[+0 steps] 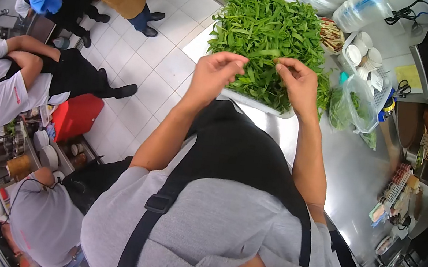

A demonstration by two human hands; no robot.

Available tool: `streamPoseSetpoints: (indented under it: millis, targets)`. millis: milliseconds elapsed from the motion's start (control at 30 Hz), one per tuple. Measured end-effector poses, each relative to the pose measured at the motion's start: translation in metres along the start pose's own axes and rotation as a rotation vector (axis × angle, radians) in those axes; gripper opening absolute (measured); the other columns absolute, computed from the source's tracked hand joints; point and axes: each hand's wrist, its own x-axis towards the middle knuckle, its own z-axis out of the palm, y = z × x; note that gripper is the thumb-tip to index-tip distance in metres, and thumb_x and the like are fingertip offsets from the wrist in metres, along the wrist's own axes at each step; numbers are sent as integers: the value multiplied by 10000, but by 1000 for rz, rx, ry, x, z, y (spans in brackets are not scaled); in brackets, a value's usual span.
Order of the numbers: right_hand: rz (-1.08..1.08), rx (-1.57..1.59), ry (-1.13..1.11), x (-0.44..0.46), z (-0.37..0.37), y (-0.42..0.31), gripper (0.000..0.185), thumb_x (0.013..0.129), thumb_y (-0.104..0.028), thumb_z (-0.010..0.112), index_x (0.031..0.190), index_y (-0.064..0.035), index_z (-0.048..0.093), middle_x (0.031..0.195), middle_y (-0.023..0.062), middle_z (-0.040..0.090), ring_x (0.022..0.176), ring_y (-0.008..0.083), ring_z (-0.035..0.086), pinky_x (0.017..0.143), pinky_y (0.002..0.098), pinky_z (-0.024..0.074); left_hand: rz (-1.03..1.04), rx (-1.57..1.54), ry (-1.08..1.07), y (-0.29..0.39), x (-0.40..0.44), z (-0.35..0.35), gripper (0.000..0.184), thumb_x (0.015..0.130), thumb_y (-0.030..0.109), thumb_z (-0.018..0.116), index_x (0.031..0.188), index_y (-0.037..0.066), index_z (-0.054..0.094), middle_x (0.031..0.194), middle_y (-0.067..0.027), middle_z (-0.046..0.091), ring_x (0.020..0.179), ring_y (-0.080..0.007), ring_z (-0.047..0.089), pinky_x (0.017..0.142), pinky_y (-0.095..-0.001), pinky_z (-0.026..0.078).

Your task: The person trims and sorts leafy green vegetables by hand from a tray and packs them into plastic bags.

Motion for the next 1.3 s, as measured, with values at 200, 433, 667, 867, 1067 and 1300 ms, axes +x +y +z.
streamPoseSetpoints:
  millis: [200, 433, 667, 867, 1067, 1300]
  targets:
    - [-32, 193, 57, -6, -5, -21, 209, 930, -113, 720, 1084, 27, 733, 779, -30, 664, 626, 35, 517, 568, 195, 402, 100, 1, -88, 4, 17, 46, 221, 947, 133, 711, 1132, 13, 708, 854, -3, 686, 696, -35, 542, 613, -196, 422]
    - [-87, 308, 81, 1, -22, -14, 233, 915, -73, 735, 1118, 36, 700, 891, 38, 712, 762, 62, 614, 674, 196, 477, 95, 565, -186, -7, 36, 59, 163, 872, 121, 768, 976, 2, 727, 675, 17, 619, 593, -56, 552, 562, -248, 455]
    - [-130, 350, 169, 7, -43, -6, 304, 881, -26, 757, 1164, 34, 663, 1005, 70, 718, 859, 116, 663, 805, 227, 495, 399, 652, -7, 11, 31, 68, 258, 820, 59, 761, 1071, 10, 731, 839, -48, 662, 647, -85, 576, 603, -250, 470]
    - [-275, 87, 201, 2, -32, -22, 190, 838, -29, 778, 1021, 1, 740, 923, 27, 701, 812, 84, 615, 751, 232, 502, 168, 27, -172, 14, 46, 90, 241, 929, 162, 758, 1058, -37, 717, 880, -46, 717, 706, -78, 620, 629, -202, 497]
    - [-347, -18, 199, -5, -29, -22, 185, 828, -34, 779, 1007, -5, 740, 905, 30, 696, 804, 94, 617, 746, 248, 503, 71, -61, -139, 4, 49, 93, 228, 934, 173, 750, 1047, -22, 714, 852, -43, 707, 712, -85, 631, 619, -226, 516]
    - [-225, 117, 177, -5, -33, -9, 150, 849, -62, 787, 976, 3, 743, 891, 38, 693, 807, 98, 619, 746, 249, 502, 112, -58, -99, 0, 50, 96, 197, 945, 144, 722, 1034, -32, 714, 829, -34, 699, 696, -68, 623, 589, -215, 507]
